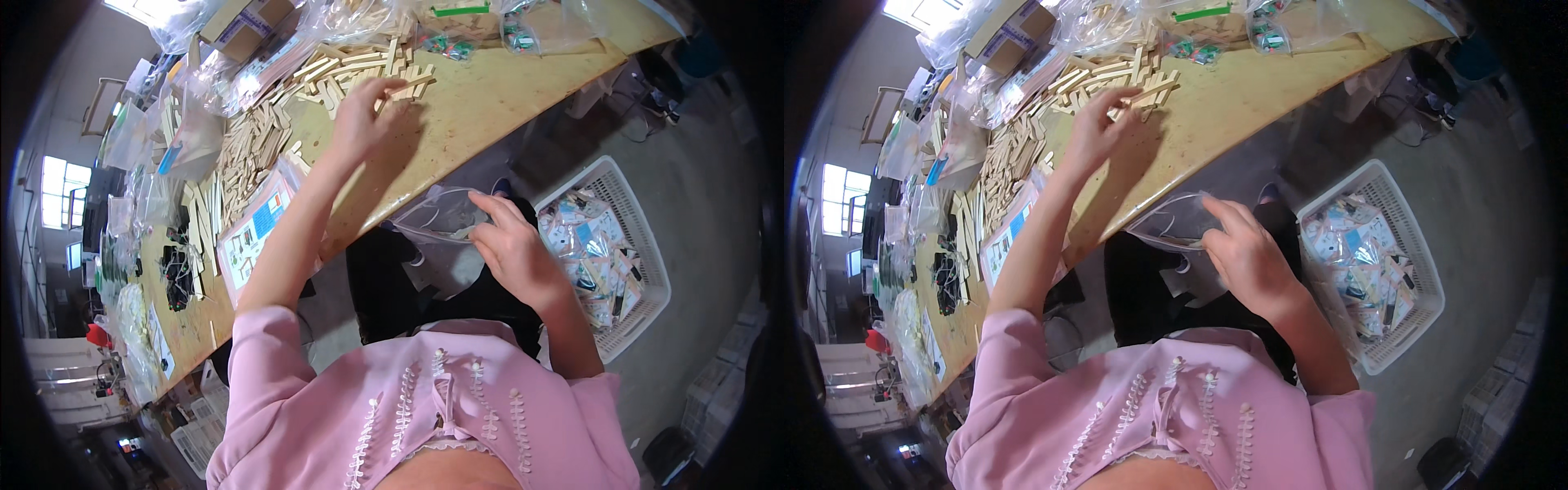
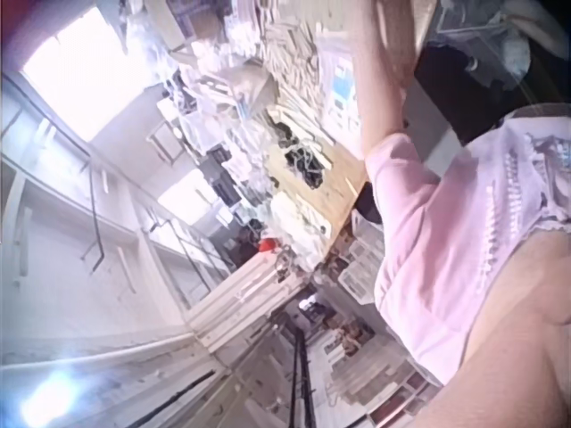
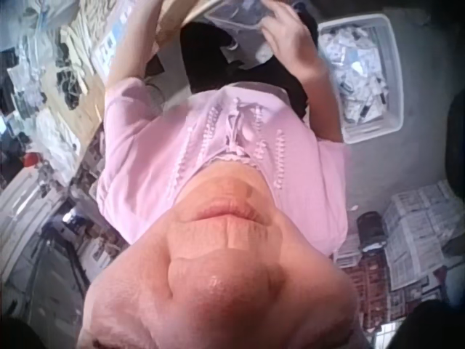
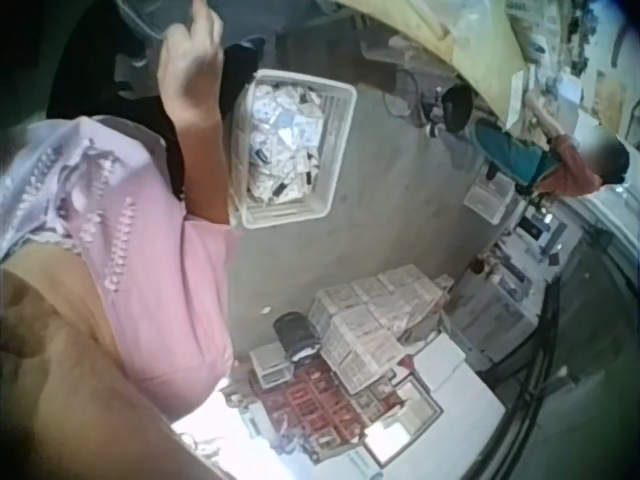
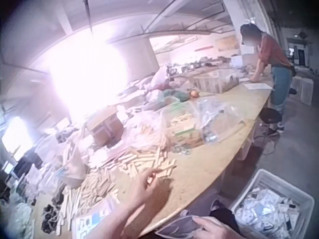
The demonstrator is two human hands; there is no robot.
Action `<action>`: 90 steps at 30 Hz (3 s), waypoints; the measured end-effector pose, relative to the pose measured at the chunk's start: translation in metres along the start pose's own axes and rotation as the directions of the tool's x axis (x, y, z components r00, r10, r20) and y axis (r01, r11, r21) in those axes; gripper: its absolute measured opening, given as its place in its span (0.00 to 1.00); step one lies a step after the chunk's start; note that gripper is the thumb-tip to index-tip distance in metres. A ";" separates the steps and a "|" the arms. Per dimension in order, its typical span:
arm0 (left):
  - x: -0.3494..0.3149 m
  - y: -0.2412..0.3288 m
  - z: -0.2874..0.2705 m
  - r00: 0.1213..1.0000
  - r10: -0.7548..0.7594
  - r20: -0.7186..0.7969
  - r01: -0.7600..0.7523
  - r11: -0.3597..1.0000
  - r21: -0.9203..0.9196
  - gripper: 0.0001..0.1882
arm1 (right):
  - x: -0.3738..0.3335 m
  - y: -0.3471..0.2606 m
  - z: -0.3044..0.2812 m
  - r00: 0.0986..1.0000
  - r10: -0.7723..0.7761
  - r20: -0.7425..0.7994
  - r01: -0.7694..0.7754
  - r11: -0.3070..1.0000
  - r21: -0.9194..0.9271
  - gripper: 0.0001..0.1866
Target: The person repeatedly picks small wooden sticks and black plastic components from a table and places them into clear plastic bags. The person also handles instruction sheets and seals the bags after filling them.
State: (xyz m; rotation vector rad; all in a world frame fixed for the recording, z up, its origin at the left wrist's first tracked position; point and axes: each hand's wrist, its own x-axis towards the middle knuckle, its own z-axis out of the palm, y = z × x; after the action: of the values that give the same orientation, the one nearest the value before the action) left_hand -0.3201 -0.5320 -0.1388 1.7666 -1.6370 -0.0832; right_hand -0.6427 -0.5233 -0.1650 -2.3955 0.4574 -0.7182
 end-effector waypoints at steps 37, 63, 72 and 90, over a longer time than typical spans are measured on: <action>0.265 -0.139 0.004 0.945 -0.250 0.213 0.061 0.771 0.635 0.17 | -0.022 0.084 -0.009 0.959 0.280 -0.049 -0.270 0.952 0.145 0.05; 0.366 -0.081 0.100 0.873 -0.259 0.414 -0.096 0.739 0.666 0.23 | -0.029 0.107 -0.013 0.958 0.285 -0.033 -0.275 0.945 0.178 0.05; 0.278 0.020 0.055 0.973 0.092 0.212 -0.002 0.920 -0.391 0.12 | -0.022 0.107 -0.033 0.959 0.267 -0.093 -0.250 0.955 0.161 0.04; 0.135 0.031 0.108 0.983 0.057 0.173 -0.139 0.846 0.515 0.23 | -0.029 0.069 -0.035 0.975 0.187 -0.117 -0.179 0.981 0.080 0.03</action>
State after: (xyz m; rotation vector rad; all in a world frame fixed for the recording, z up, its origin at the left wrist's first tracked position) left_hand -0.3737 -0.6986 -0.1477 2.1120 -1.9942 0.3199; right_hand -0.6972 -0.5783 -0.1956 -2.2182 0.6842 -0.7882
